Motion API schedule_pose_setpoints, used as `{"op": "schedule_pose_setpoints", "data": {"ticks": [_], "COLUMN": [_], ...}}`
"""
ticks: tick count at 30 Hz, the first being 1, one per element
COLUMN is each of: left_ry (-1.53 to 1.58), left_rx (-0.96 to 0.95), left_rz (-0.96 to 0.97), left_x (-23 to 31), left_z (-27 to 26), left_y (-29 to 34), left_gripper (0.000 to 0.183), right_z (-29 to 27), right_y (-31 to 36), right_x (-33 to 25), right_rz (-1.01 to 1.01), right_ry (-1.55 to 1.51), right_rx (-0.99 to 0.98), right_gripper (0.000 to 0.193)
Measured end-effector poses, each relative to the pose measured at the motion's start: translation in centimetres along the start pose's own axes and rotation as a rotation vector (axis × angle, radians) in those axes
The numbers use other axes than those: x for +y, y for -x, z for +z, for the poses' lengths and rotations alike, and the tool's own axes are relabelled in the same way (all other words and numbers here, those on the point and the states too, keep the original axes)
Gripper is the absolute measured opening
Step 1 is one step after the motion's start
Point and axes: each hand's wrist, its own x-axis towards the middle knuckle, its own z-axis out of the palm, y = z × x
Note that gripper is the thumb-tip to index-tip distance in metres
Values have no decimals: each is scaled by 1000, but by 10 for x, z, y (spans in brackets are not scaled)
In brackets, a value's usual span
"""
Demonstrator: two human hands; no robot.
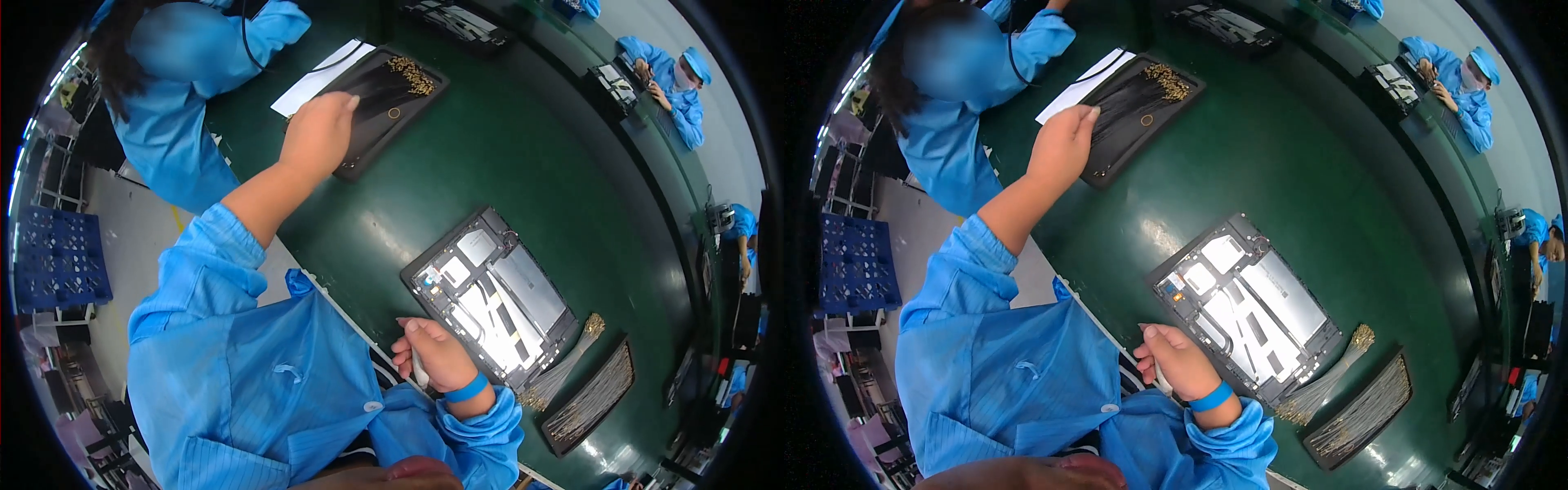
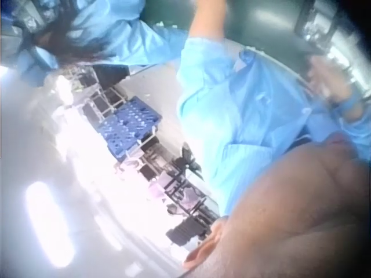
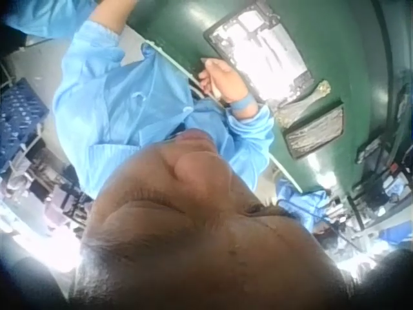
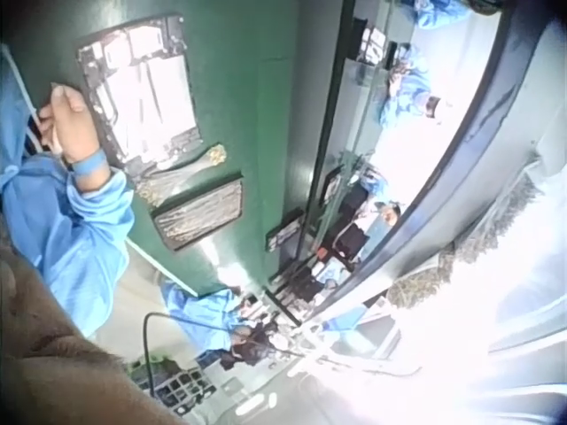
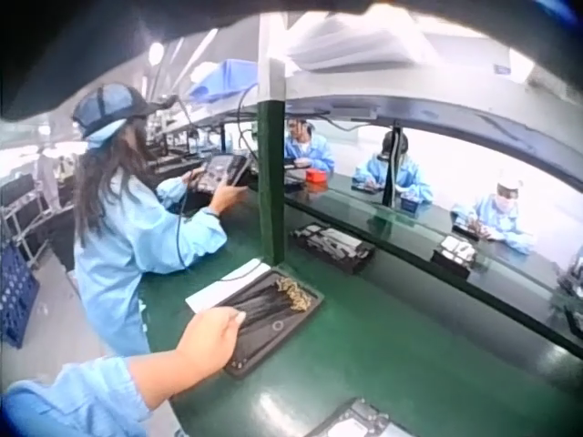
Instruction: The person assembles internal components into a tablet housing by hand, taking the components from a component tray and connecting a ribbon cable.
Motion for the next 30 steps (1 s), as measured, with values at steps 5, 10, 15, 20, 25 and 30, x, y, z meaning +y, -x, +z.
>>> {"op": "schedule_pose_setpoints", "data": {"ticks": [5, 10, 15, 20, 25, 30], "left_ry": [72, -76, -60, 115, 440, 470], "left_rx": [-35, -89, -111, -225, -315, -385], "left_rz": [236, 43, 109, 295, 495, 578], "left_x": [-1, -35, -22, 9, 41, 47], "left_z": [-10, 19, -2, -29, -47, -55], "left_y": [18, 10, 21, 48, 72, 89], "left_gripper": [22, 20, 18, 13, 6, 6], "right_z": [11, 18, 14, 20, 30, 27], "right_y": [4, 14, 21, 22, 42, 47], "right_x": [-11, -9, -5, -26, -50, -56], "right_rz": [-176, -214, -243, -364, -496, -669], "right_ry": [102, 66, 45, 26, 80, 65], "right_rx": [88, 171, 240, 302, 367, 452], "right_gripper": [38, 37, 35, 33, 41, 39]}}
